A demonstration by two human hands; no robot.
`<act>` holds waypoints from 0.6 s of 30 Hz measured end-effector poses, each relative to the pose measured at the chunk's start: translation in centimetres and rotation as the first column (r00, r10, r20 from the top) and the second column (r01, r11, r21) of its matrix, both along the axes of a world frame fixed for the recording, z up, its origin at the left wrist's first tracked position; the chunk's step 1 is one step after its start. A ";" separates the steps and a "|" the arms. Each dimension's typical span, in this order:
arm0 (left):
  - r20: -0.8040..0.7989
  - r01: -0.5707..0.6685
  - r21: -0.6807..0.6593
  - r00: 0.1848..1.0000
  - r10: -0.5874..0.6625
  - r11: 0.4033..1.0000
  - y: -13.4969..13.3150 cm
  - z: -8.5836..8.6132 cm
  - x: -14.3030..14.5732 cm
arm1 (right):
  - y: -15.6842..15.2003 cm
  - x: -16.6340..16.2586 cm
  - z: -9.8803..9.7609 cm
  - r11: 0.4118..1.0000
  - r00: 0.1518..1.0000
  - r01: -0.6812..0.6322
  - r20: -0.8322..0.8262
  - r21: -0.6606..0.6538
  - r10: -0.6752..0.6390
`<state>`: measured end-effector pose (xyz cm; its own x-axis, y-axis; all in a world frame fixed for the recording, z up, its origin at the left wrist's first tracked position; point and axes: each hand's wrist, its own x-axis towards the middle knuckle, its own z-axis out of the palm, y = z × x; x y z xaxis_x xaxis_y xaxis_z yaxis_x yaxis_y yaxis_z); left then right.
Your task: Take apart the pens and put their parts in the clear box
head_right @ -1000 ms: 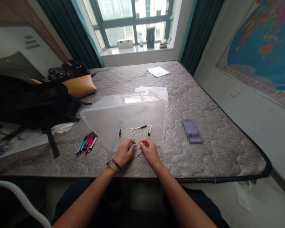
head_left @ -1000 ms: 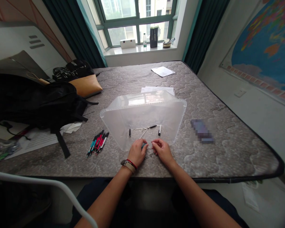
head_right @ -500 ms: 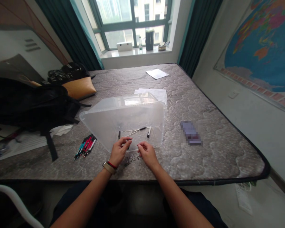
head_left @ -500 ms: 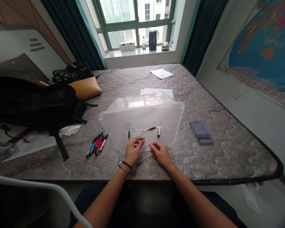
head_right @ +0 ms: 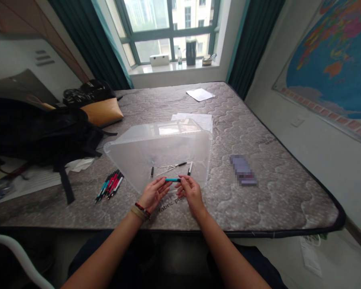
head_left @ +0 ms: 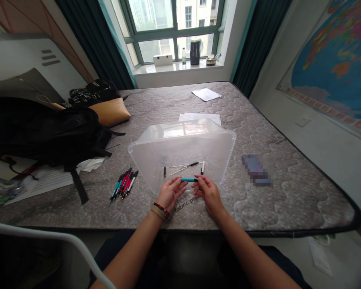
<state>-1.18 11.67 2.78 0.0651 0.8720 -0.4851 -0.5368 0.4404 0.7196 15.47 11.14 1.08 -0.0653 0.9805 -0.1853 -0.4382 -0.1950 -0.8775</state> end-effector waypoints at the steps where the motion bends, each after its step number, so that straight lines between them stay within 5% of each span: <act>1: 0.012 0.006 -0.009 1.000 -0.006 1.000 -0.1 0.0 0.1 | 0.0 0.1 0.0 0.999 1.000 0.029 -0.006 0.015 -0.029; 11: 0.085 0.235 -0.090 0.970 -0.227 0.968 -1.3 -0.2 1.9 | 0.3 0.8 0.4 0.990 0.990 0.117 0.065 0.079 -0.122; 18: 0.113 0.231 -0.087 0.969 -0.221 0.969 -1.3 -0.1 2.0 | 0.3 0.6 0.4 0.989 0.977 0.084 0.186 0.121 -0.105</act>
